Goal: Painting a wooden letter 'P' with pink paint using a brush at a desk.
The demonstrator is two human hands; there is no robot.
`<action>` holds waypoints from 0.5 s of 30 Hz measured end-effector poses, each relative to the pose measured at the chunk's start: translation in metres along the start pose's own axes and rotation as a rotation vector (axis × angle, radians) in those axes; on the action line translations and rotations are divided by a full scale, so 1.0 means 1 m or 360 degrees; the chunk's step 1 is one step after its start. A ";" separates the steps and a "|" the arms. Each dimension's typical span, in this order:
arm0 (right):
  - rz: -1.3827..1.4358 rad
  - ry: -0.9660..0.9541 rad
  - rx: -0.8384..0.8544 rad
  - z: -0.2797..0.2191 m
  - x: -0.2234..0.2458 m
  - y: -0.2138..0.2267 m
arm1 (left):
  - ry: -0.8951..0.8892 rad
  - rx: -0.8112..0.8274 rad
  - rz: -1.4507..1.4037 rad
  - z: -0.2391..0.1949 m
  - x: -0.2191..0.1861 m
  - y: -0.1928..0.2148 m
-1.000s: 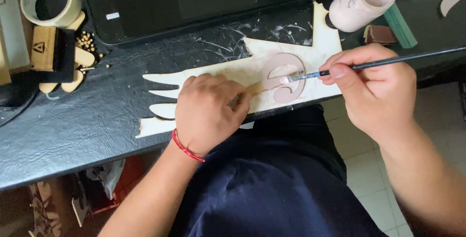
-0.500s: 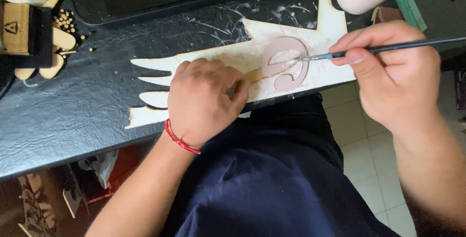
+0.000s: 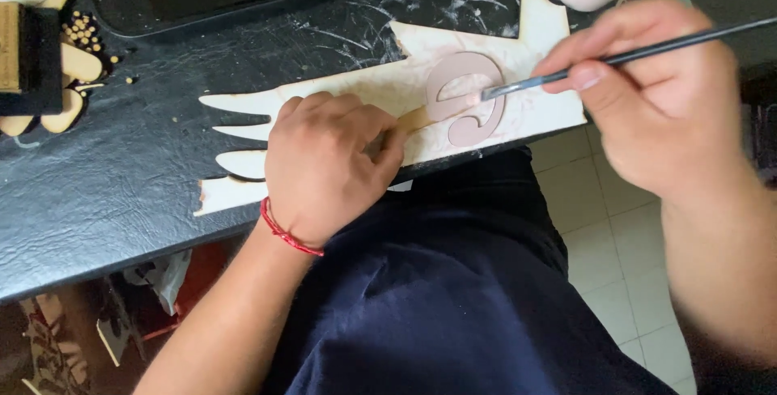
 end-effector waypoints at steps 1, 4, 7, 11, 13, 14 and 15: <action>0.0000 -0.0005 -0.0004 0.001 0.002 -0.001 | -0.0003 0.0003 -0.0004 0.000 0.000 0.000; -0.0331 0.0014 0.0000 0.003 0.005 -0.002 | 0.0008 0.0013 0.0002 -0.001 0.000 -0.001; -0.0299 -0.0039 0.0011 0.004 -0.002 0.005 | -0.0003 -0.0013 0.0001 0.000 0.001 0.000; -0.0181 0.0002 -0.0034 0.001 -0.002 0.014 | -0.0006 -0.0014 -0.0003 0.000 0.000 0.000; -0.0138 0.0047 -0.0035 0.002 0.003 0.011 | -0.0007 -0.0015 0.0004 0.000 0.000 0.000; -0.0110 0.0024 -0.0011 0.002 0.003 0.008 | -0.0014 -0.0015 -0.0002 0.001 0.000 0.000; -0.0081 0.0003 0.0014 0.004 0.004 0.004 | -0.0018 -0.0017 -0.0006 0.001 0.000 0.000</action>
Point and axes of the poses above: each hand's wrist, its own z-axis towards the middle knuckle, its own y-axis out of the back of the hand, x = y × z, the point moved 4 cm from there along z, towards the middle knuckle, and after that the axes turned 7 degrees about -y, right-handed, at the moved point
